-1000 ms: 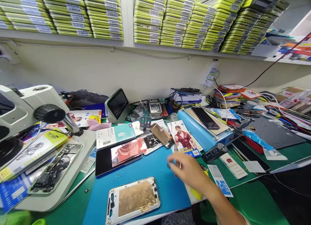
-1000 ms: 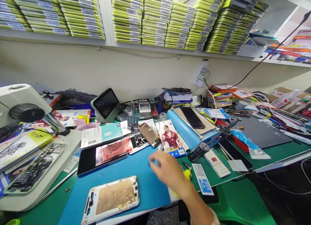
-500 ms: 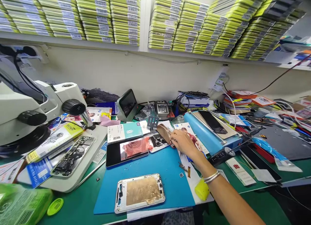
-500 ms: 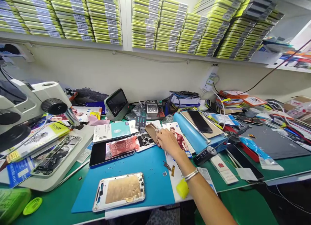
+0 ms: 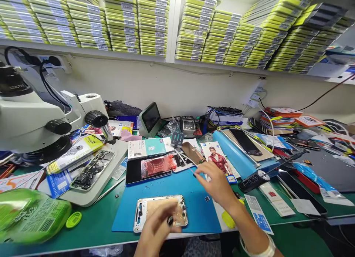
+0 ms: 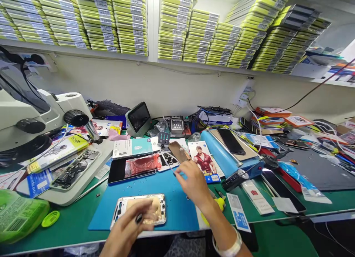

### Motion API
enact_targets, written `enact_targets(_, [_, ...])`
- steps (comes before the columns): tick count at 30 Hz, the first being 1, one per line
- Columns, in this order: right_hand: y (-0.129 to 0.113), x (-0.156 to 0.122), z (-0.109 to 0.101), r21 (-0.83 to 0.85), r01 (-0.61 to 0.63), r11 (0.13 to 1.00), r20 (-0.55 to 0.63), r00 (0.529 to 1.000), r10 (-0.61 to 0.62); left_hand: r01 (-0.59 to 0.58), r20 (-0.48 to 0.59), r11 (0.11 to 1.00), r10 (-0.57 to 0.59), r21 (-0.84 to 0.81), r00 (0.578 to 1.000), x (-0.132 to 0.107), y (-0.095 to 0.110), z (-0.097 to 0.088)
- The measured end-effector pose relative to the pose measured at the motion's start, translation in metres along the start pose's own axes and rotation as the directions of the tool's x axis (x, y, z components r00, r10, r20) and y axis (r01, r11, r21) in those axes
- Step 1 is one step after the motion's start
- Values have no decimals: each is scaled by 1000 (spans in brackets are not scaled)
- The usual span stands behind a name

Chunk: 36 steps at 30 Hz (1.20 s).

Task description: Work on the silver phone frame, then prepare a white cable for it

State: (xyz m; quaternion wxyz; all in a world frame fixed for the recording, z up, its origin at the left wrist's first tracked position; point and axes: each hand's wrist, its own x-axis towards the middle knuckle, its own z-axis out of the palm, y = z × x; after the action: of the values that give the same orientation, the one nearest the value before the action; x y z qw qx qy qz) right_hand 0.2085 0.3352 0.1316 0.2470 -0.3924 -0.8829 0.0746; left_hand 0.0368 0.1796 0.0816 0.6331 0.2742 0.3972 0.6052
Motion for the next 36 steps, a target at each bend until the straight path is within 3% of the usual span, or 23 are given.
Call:
enact_targets(1, [-10,-14,-5,32,23,999,-4,1000,-23,42,-4,986,-43,-163,999,13,9,5])
enact_targets(4, [-35,-57,-8,142,114,983,-30,993,-111,11,-11,973,-14,-229,1000,42,33,18])
enact_targets(6, [-43,-84,-3,194,117,974,-34,993,-112,-24,-15,978,21,-208,1000,45,42,22])
enact_targets(8, [-44,-104,1,245,71,967,34,996,-82,-25,19,985,29,-172,999,36,43,24])
enact_targets(9, [-43,-112,1,272,37,962,56,997,-54,-16,61,989,25,-148,998,29,41,24])
enact_targets(11, [-41,-121,-4,315,-59,947,-38,997,75,-7,168,996,22,-88,986,11,35,23])
enact_targets(13, [-39,-120,-12,384,-167,908,-194,947,256,-2,253,999,11,-33,967,-5,30,20])
enact_targets(14, [-39,-117,-15,443,-207,872,-202,925,322,1,277,1000,3,-16,961,-11,27,18])
enact_targets(16, [-41,-106,-19,596,-272,756,-16,937,349,26,313,999,-17,-25,950,-18,24,14])
enact_targets(19, [-45,-85,-14,784,-335,523,252,941,226,68,383,989,-12,-132,924,-23,21,8])
enact_targets(23, [-48,-73,-2,928,-342,147,330,939,99,86,403,977,0,-194,915,-26,18,-3])
enact_targets(25, [-46,-76,0,933,-356,50,353,934,57,68,384,984,-1,-162,923,-27,17,-12])
enact_targets(31, [-43,-91,-9,921,-389,26,389,921,9,-14,323,998,33,-61,946,-27,17,-36])
enact_targets(36, [-43,-90,-15,904,-420,79,418,907,39,-65,327,998,63,-5,943,-25,20,-50])
